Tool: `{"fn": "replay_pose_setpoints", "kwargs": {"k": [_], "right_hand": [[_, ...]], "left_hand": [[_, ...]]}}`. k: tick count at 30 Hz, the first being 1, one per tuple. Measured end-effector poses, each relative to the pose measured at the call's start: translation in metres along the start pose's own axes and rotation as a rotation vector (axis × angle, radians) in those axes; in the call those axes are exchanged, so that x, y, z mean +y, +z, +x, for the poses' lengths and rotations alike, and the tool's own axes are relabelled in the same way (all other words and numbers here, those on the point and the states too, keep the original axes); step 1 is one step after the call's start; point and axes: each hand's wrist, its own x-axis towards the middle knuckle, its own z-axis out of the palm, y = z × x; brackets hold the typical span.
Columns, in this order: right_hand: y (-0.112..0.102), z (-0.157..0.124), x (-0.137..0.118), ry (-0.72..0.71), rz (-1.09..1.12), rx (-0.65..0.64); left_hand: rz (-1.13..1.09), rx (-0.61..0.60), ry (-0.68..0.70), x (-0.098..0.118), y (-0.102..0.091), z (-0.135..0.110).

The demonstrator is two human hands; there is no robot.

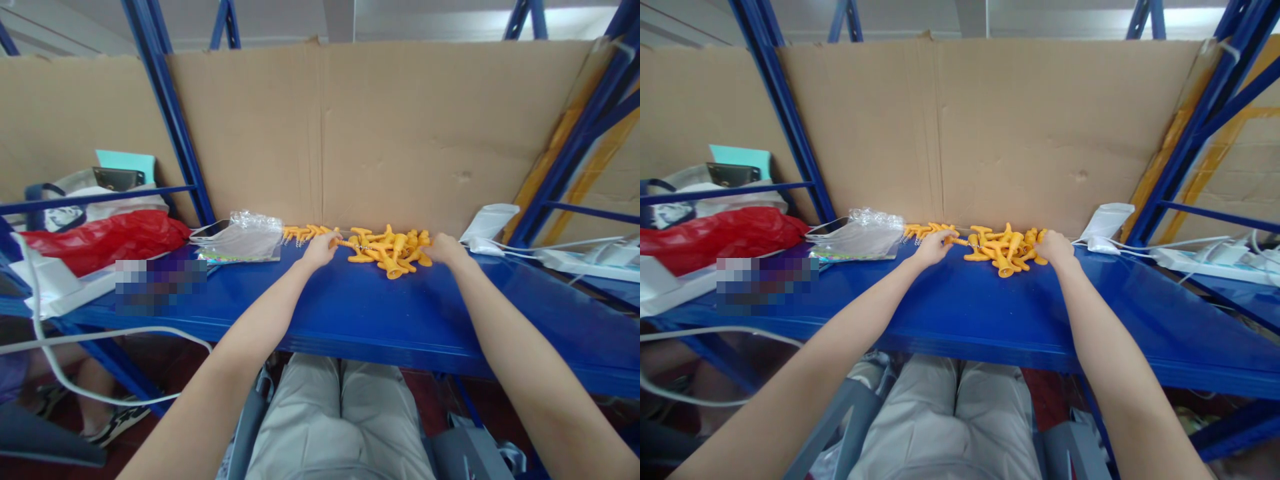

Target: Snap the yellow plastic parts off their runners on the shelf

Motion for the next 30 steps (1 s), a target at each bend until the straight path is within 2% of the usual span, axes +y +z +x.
{"fn": "replay_pose_setpoints", "kwargs": {"k": [3,6,8,10,13,20,22,25,30], "right_hand": [[-0.004,-0.004,-0.013,-0.031,0.036,0.074],[0.000,-0.013,-0.032,-0.197,0.323,0.047],[0.005,-0.022,-0.046,-0.267,0.555,-0.074],[0.011,-0.033,-0.058,-0.318,0.727,-0.267],[0.017,-0.047,-0.071,-0.403,0.809,-0.493],[0.015,-0.049,-0.071,-0.363,0.880,-0.642],[0.015,-0.048,-0.070,-0.344,0.900,-0.633],[0.017,-0.048,-0.071,-0.300,0.934,-0.548],[0.022,-0.053,-0.079,-0.261,0.976,-0.480]], "left_hand": [[-0.004,0.007,0.026,0.003,-0.001,0.000],[-0.015,0.007,0.069,0.008,-0.002,0.000],[-0.030,0.014,0.130,0.014,-0.001,0.000],[-0.047,0.022,0.208,0.019,0.000,0.000],[-0.051,0.032,0.290,0.026,0.002,-0.002],[-0.023,0.039,0.317,0.034,-0.001,-0.008],[-0.042,0.067,0.340,0.040,-0.002,-0.010],[-0.064,0.080,0.388,0.055,-0.003,-0.015],[-0.028,0.014,0.462,0.074,0.005,-0.023]]}}
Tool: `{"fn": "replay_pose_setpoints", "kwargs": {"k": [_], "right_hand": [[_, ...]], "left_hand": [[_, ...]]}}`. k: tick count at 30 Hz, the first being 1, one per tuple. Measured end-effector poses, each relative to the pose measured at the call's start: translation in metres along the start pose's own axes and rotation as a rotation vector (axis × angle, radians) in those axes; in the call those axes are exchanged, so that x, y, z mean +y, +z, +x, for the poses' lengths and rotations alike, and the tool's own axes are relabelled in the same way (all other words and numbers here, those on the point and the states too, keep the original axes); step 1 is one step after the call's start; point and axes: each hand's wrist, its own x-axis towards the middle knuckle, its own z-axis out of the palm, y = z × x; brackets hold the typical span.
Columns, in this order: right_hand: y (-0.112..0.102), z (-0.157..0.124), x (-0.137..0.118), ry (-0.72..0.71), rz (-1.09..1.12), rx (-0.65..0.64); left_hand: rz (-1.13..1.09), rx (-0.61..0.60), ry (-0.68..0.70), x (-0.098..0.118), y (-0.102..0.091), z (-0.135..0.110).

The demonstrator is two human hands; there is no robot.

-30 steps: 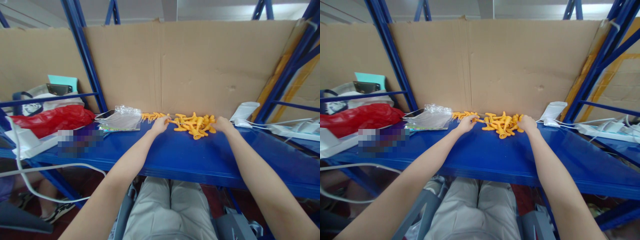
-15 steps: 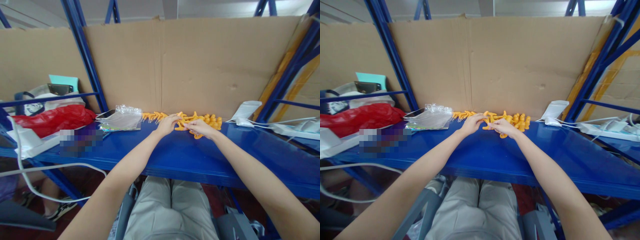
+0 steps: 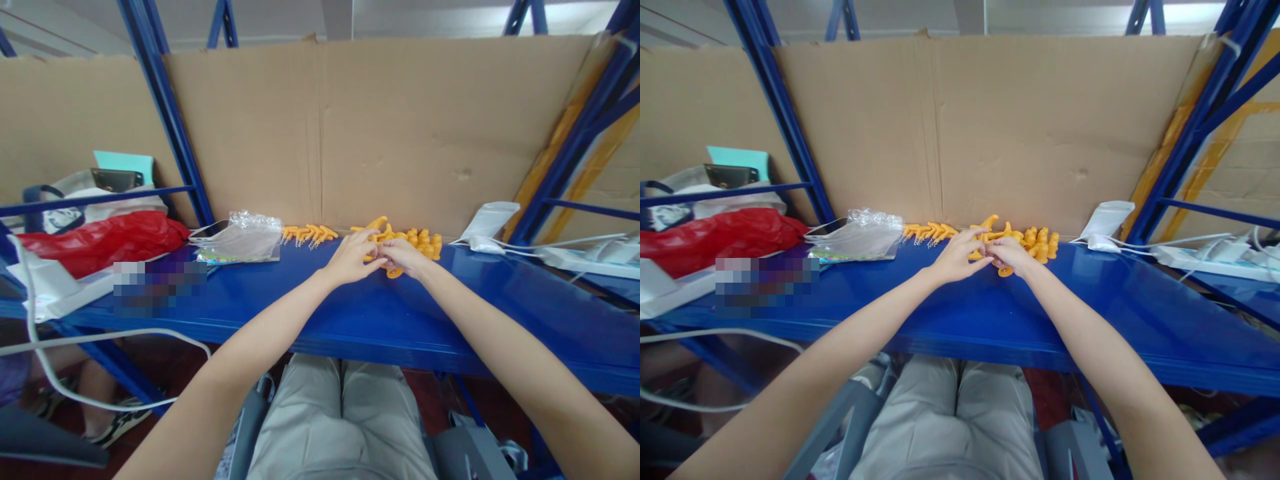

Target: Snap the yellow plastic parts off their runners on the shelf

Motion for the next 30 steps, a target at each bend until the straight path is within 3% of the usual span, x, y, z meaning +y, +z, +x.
{"fn": "replay_pose_setpoints", "kwargs": {"k": [9,19,25,30], "right_hand": [[0.009,-0.003,-0.005,0.022,0.039,0.072],[0.009,-0.001,-0.004,0.050,0.022,0.129],[0.003,0.003,0.001,-0.033,0.005,0.129],[-0.013,0.012,0.005,-0.162,-0.181,0.235]], "left_hand": [[0.066,0.005,-0.098,-0.003,0.005,0.001],[-0.118,-0.013,-0.023,-0.018,0.013,0.003],[-0.435,0.059,-0.193,-0.026,0.018,0.006],[-0.795,0.101,-0.435,-0.026,0.014,0.006]]}}
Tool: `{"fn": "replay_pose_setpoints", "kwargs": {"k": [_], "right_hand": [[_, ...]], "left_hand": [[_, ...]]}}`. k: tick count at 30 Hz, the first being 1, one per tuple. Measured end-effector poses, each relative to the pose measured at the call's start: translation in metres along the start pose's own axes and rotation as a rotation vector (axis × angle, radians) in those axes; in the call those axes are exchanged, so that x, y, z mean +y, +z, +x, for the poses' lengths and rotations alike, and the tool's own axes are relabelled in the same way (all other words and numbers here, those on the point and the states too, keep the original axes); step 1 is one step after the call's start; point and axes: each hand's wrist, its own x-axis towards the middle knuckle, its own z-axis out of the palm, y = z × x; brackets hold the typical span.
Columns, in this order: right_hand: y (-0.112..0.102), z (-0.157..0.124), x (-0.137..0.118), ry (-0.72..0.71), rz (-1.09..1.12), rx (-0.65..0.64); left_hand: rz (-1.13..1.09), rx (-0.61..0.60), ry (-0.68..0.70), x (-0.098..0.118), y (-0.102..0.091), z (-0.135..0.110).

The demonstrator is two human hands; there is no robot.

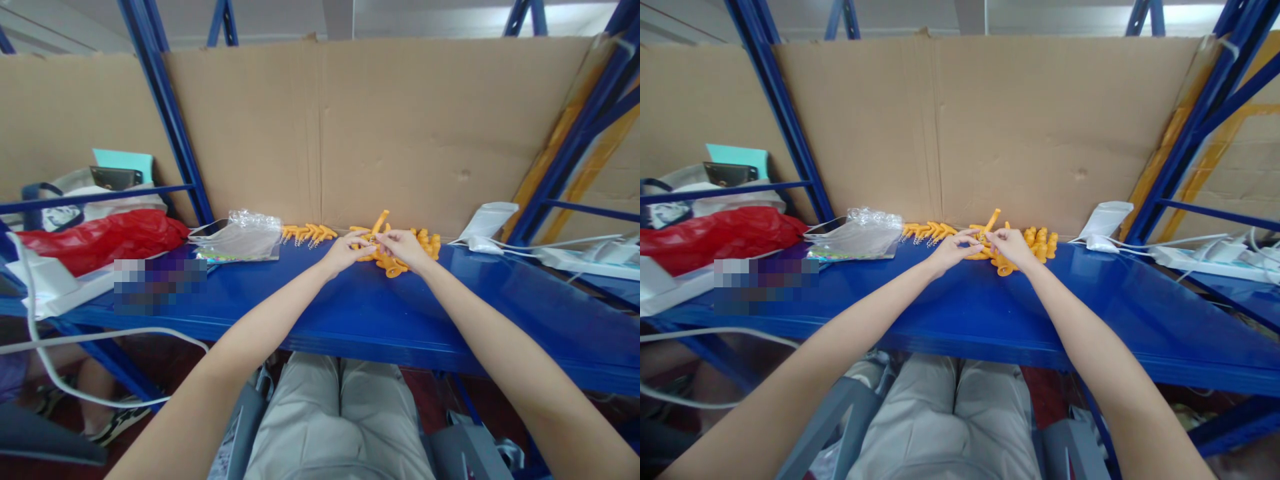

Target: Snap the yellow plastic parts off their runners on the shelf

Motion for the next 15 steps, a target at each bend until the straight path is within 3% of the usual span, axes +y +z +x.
{"fn": "replay_pose_setpoints", "kwargs": {"k": [7,11,15], "right_hand": [[-0.024,0.007,0.014,0.012,-0.618,0.170],[-0.027,0.005,0.018,0.161,-0.847,0.028],[-0.019,0.001,0.018,0.261,-0.915,-0.135]], "left_hand": [[-0.327,0.092,-0.262,-0.002,-0.002,0.001],[-0.345,0.167,-0.313,-0.002,-0.005,0.002],[-0.282,0.235,-0.300,-0.002,-0.010,0.005]]}}
